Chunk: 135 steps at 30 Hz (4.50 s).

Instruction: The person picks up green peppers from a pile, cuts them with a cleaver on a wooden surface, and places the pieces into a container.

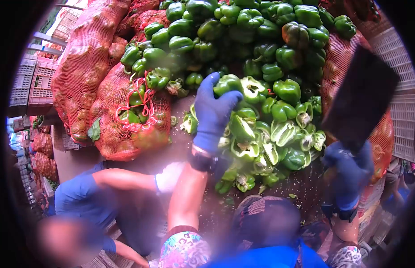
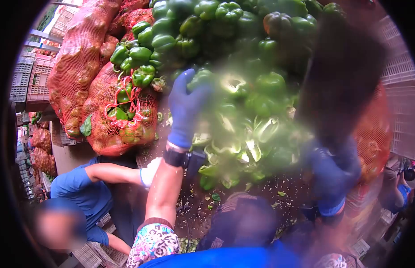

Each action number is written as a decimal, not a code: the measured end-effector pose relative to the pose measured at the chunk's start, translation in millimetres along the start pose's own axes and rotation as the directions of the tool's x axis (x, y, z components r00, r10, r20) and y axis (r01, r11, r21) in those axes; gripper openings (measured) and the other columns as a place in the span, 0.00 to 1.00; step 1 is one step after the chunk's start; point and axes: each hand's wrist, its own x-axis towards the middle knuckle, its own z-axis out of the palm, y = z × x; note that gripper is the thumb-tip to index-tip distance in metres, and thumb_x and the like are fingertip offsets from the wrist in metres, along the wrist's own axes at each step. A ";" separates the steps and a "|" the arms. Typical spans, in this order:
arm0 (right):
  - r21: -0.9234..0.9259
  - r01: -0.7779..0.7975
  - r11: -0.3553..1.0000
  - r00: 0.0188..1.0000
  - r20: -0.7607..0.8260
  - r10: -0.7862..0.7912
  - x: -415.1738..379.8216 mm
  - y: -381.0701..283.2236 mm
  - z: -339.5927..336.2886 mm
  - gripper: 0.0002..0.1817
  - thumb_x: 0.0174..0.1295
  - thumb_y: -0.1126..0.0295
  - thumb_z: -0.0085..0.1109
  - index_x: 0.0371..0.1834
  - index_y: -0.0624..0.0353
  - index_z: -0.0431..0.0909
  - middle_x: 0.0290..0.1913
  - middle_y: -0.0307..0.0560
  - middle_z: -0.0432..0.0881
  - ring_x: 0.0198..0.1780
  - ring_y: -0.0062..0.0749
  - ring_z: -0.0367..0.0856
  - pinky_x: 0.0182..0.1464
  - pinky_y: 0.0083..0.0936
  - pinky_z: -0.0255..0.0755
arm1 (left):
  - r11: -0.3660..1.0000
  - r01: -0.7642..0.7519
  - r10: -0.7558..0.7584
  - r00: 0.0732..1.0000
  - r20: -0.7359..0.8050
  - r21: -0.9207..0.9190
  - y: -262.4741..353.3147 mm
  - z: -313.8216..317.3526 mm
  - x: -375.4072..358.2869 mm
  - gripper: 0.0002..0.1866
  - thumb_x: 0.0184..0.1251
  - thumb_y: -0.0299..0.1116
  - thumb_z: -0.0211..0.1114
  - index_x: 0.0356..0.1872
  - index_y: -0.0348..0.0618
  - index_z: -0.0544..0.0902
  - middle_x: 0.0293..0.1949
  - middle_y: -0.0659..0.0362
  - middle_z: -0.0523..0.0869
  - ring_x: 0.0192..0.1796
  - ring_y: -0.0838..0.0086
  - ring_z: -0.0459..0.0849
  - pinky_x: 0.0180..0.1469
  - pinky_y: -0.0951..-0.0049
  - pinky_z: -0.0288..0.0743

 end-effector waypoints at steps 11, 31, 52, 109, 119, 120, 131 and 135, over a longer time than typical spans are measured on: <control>-0.409 -0.251 0.877 0.796 0.428 0.428 -20.1 129.9 -39.6 0.14 0.59 0.75 0.67 0.48 0.66 0.89 0.33 0.39 0.87 0.30 0.20 0.83 0.32 0.25 0.77 | 0.524 -0.249 0.526 0.846 -0.080 0.814 13.3 -53.8 126.4 0.46 0.54 0.46 0.86 0.74 0.44 0.77 0.68 0.39 0.80 0.70 0.39 0.81 0.73 0.45 0.77; -0.497 0.069 0.865 0.762 0.585 0.276 31.9 160.5 10.9 0.16 0.62 0.78 0.66 0.53 0.64 0.87 0.34 0.38 0.87 0.28 0.24 0.81 0.33 0.28 0.77 | 0.848 -0.378 0.462 0.871 -0.168 0.371 -3.7 11.0 69.1 0.60 0.60 0.63 0.86 0.82 0.29 0.69 0.78 0.34 0.75 0.79 0.37 0.76 0.81 0.48 0.71; 0.095 0.164 0.982 0.953 0.241 -0.183 27.7 79.5 14.6 0.11 0.66 0.78 0.65 0.51 0.62 0.87 0.34 0.42 0.85 0.31 0.24 0.83 0.32 0.26 0.75 | 0.896 -0.432 0.408 0.893 0.192 0.104 50.6 12.8 -28.2 0.71 0.42 0.50 0.93 0.88 0.35 0.61 0.72 0.37 0.78 0.70 0.41 0.82 0.73 0.49 0.79; -0.314 -0.304 0.899 0.914 0.171 0.369 -18.0 73.4 -69.5 0.17 0.60 0.80 0.66 0.53 0.66 0.85 0.35 0.42 0.88 0.29 0.23 0.84 0.32 0.24 0.79 | 0.665 -0.138 0.015 0.985 0.172 0.734 -23.4 55.6 103.0 0.26 0.50 0.49 0.85 0.52 0.54 0.94 0.57 0.48 0.92 0.61 0.51 0.92 0.65 0.52 0.86; -0.457 0.124 0.881 0.814 0.555 0.173 9.2 149.6 -47.0 0.15 0.65 0.73 0.68 0.54 0.65 0.88 0.38 0.39 0.89 0.41 0.23 0.85 0.44 0.27 0.80 | 0.921 -0.317 0.288 0.945 0.151 0.228 -22.2 10.2 7.5 0.37 0.55 0.47 0.87 0.66 0.40 0.88 0.61 0.41 0.92 0.60 0.45 0.91 0.65 0.54 0.85; -0.473 0.017 0.881 0.830 0.498 0.252 -5.6 131.4 -49.3 0.15 0.65 0.73 0.67 0.53 0.65 0.88 0.39 0.41 0.90 0.39 0.25 0.85 0.42 0.27 0.80 | 0.950 -0.095 0.085 0.995 0.049 0.297 -36.4 -5.8 18.3 0.36 0.57 0.47 0.86 0.65 0.39 0.88 0.60 0.40 0.92 0.60 0.44 0.91 0.65 0.53 0.85; -0.059 -0.469 0.881 0.843 0.269 0.467 -21.9 73.2 -40.6 0.19 0.58 0.81 0.66 0.55 0.71 0.85 0.35 0.45 0.88 0.29 0.27 0.83 0.34 0.26 0.77 | 0.786 -0.015 -0.146 0.967 0.211 0.618 -65.5 37.6 49.4 0.37 0.52 0.52 0.83 0.62 0.42 0.88 0.61 0.37 0.89 0.66 0.45 0.88 0.69 0.52 0.83; -0.032 -0.259 0.965 0.929 0.267 0.258 -9.5 59.4 -23.3 0.20 0.63 0.81 0.63 0.60 0.64 0.81 0.39 0.43 0.87 0.30 0.24 0.84 0.33 0.23 0.78 | 0.953 -0.149 0.127 0.987 0.101 0.265 -18.6 6.4 1.1 0.43 0.48 0.51 0.89 0.64 0.36 0.87 0.61 0.41 0.89 0.64 0.48 0.88 0.70 0.55 0.82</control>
